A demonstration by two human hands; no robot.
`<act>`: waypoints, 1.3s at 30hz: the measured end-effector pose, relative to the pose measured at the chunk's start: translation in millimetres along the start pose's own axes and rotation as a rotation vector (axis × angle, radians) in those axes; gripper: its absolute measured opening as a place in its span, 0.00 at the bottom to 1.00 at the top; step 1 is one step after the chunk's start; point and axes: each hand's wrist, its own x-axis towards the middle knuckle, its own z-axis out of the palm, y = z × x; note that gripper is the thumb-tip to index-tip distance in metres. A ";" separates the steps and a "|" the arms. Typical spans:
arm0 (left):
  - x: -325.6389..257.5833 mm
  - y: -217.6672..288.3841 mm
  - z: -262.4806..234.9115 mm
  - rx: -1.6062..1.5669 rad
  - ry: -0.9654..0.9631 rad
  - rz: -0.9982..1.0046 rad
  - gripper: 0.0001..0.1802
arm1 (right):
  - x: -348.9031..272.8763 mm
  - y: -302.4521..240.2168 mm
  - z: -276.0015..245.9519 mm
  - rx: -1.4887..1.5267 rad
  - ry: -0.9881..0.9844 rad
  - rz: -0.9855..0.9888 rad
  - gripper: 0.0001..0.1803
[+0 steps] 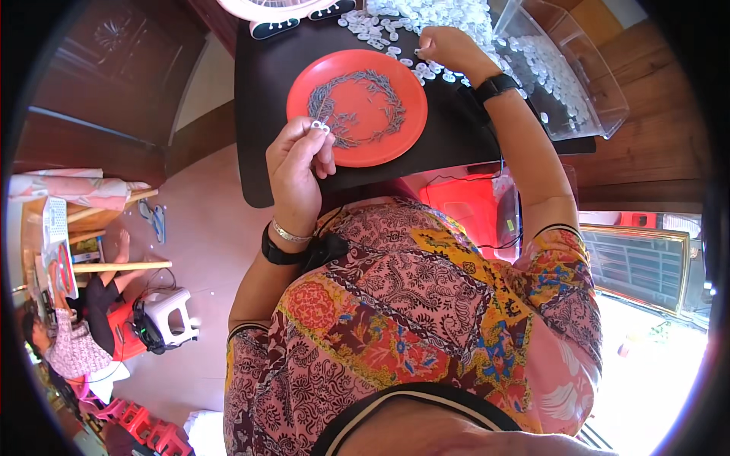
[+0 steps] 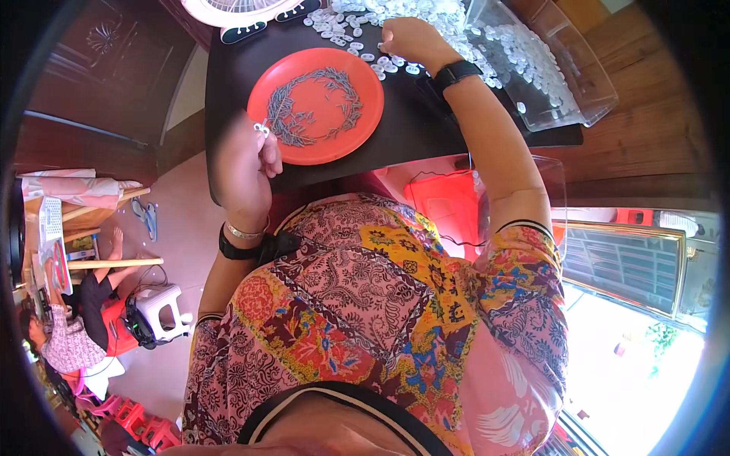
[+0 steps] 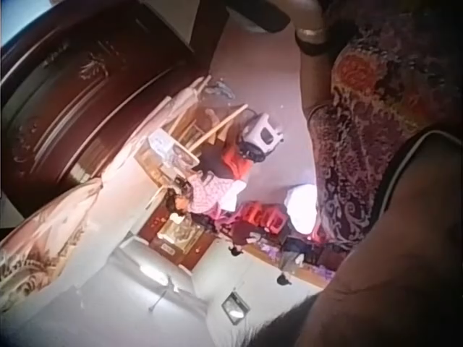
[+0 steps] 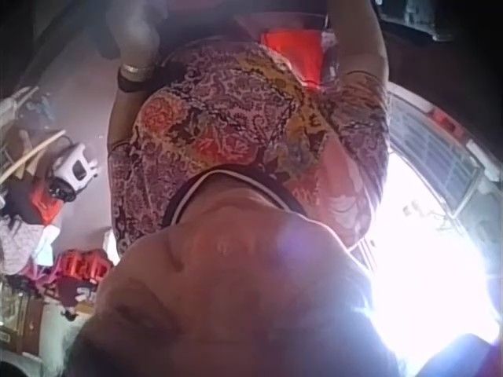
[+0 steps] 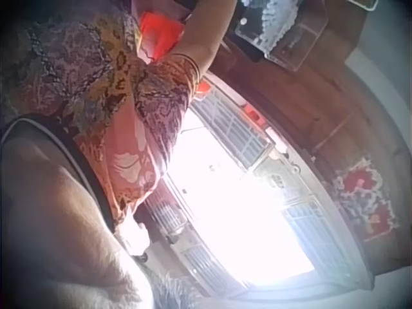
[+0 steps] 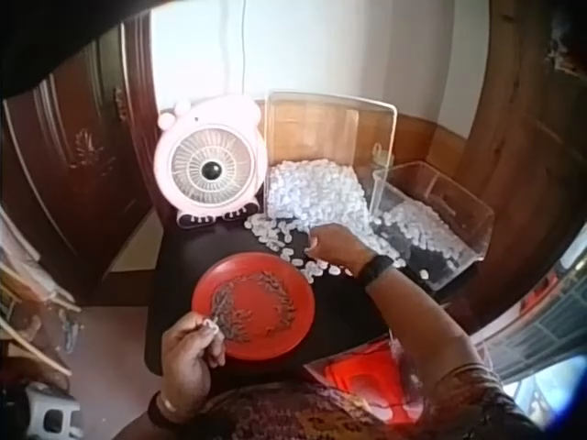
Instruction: Assembling small metal rings into white plastic components at a workbench.
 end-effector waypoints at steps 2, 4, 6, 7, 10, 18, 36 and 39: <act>0.0 -0.9 -0.7 -0.021 0.004 -0.021 0.10 | -3.7 0.4 0.8 0.004 0.027 -0.040 0.10; 1.2 -2.3 -1.3 -0.026 -0.002 -0.023 0.10 | -6.8 0.1 -0.6 0.013 0.056 -0.094 0.08; 1.9 -2.9 -1.4 -0.031 -0.007 -0.027 0.10 | -11.4 -1.7 -8.3 0.099 0.075 -0.076 0.08; 2.2 -2.7 -0.9 -0.024 -0.012 -0.035 0.10 | -13.1 -0.1 -11.2 0.188 0.096 -0.055 0.07; 3.5 -0.9 0.1 -0.017 -0.030 -0.046 0.10 | -17.9 6.4 -15.4 0.248 0.139 -0.097 0.10; 5.0 2.0 4.6 0.035 -0.108 -0.091 0.10 | -63.0 -66.8 -50.5 1.096 -0.026 -0.047 0.13; 9.4 -4.4 6.2 -0.173 -0.186 -0.054 0.12 | -105.5 -161.7 -12.0 1.518 -0.023 -0.168 0.11; 9.1 -4.4 6.5 -0.170 -0.178 -0.062 0.12 | -106.2 -167.1 -4.6 1.510 0.064 -0.231 0.11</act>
